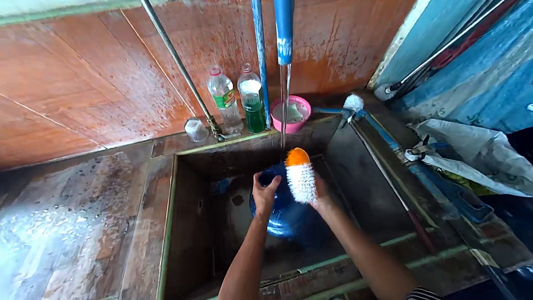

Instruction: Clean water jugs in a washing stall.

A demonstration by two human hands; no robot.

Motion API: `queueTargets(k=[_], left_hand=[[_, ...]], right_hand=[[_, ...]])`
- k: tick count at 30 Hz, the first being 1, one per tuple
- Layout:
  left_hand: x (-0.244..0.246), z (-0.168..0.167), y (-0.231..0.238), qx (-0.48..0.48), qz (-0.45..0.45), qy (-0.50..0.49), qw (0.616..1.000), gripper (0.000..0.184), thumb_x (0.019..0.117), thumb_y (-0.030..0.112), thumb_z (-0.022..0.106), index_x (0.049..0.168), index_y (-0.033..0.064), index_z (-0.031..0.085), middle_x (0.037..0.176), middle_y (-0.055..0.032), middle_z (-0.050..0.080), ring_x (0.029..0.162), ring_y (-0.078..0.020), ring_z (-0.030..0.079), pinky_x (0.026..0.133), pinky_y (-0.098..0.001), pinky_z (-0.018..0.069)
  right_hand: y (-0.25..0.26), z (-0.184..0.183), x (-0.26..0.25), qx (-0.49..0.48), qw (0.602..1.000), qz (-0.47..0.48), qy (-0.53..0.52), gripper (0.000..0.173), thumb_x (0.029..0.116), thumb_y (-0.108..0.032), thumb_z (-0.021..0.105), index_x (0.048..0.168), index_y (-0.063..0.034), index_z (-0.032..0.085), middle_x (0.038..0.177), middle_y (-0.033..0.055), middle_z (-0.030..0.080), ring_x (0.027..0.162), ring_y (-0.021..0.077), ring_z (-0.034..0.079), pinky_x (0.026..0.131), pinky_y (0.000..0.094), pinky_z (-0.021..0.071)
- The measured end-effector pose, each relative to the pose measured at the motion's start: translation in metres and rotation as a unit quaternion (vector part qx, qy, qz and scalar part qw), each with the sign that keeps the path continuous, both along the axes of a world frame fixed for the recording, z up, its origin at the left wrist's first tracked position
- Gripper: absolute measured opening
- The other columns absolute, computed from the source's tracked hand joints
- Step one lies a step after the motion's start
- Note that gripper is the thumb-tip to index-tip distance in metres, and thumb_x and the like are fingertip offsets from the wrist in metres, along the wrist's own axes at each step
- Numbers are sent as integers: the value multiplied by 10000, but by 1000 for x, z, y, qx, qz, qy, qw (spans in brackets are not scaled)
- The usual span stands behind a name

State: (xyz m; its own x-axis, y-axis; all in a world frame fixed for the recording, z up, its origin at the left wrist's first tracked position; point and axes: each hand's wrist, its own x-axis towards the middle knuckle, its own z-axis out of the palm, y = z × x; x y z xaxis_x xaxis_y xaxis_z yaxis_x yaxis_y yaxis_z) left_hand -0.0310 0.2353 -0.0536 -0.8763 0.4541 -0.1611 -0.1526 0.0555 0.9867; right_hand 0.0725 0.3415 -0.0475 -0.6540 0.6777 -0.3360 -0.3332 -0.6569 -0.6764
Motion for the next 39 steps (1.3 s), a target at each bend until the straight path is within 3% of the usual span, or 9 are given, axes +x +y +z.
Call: queueTargets(k=[4, 8, 13, 18, 22, 27, 31, 35, 39], left_hand=[[-32, -25, -25, 47, -8, 21, 999, 545, 841, 120, 708, 1304, -79, 500, 1122, -138, 660, 1014, -121, 656, 907, -299, 561], [-78, -56, -72, 3, 257, -45, 965, 689, 986, 182, 676, 1487, -87, 286, 1307, -265, 565, 1131, -241, 620, 976, -386, 532], [-110, -77, -103, 13, 278, -106, 954, 384, 982, 138, 611, 1305, -44, 511, 1044, -139, 654, 902, -173, 660, 818, -379, 577], [-124, -119, -162, 82, 273, -181, 941, 215, 1082, 218, 411, 1169, 62, 531, 908, -41, 657, 809, -134, 662, 744, -323, 575], [-134, -151, -153, 103, 260, -176, 944, 240, 1067, 229, 365, 1149, 75, 530, 903, -37, 672, 810, -136, 671, 741, -317, 576], [-128, -174, -172, 113, 165, -220, 955, 305, 1034, 310, 352, 1158, 97, 532, 1040, -30, 699, 958, -125, 679, 842, -303, 574], [-137, -162, -136, -29, 344, -219, 913, 642, 1017, 369, 623, 1511, 25, 399, 1418, -187, 551, 1260, -255, 566, 1050, -457, 480], [-141, -140, -102, 6, 266, -199, 943, 519, 919, 218, 695, 1366, 13, 526, 1167, -147, 658, 1022, -218, 647, 885, -437, 554], [-139, -151, -143, 115, 90, -175, 974, 276, 958, 291, 506, 1170, 130, 581, 1005, 32, 689, 918, -83, 660, 833, -300, 567]], right_hand=[[44, -21, 47, 84, 993, 30, -79, 384, 1120, -244, 294, 1248, -24, 581, 967, 53, 728, 861, 123, 717, 767, 317, 622], [31, -50, 52, 234, 903, 166, -320, 363, 1041, -199, 589, 1297, 57, 577, 1038, 149, 684, 860, 168, 673, 792, 358, 580], [-53, -19, -72, 565, 758, 242, -219, 624, 876, -328, 784, 1357, 35, 623, 1138, 216, 740, 1049, 343, 727, 941, 530, 563], [34, -139, -10, 477, 652, 367, -462, 527, 974, -367, 695, 1367, -21, 630, 1198, 245, 704, 1117, 393, 684, 1004, 585, 511], [49, -144, 55, 346, 501, 458, -648, 386, 1034, -257, 577, 1320, -3, 636, 1273, 272, 657, 1212, 432, 625, 1031, 612, 476], [78, -115, 77, 366, 602, 329, -629, 494, 982, -305, 709, 1308, 56, 620, 1205, 309, 661, 1151, 446, 636, 1018, 609, 469], [9, -78, 36, 543, 634, 349, -426, 587, 910, -292, 770, 1339, 68, 597, 1110, 258, 724, 1017, 389, 722, 918, 570, 565], [-50, -68, -61, 711, 630, 240, -199, 565, 827, -343, 811, 1220, 50, 707, 917, 174, 773, 790, 305, 766, 686, 500, 624], [35, -125, -14, 555, 650, 289, -432, 578, 945, -316, 743, 1392, 19, 593, 1164, 265, 710, 1083, 392, 699, 984, 579, 530]])
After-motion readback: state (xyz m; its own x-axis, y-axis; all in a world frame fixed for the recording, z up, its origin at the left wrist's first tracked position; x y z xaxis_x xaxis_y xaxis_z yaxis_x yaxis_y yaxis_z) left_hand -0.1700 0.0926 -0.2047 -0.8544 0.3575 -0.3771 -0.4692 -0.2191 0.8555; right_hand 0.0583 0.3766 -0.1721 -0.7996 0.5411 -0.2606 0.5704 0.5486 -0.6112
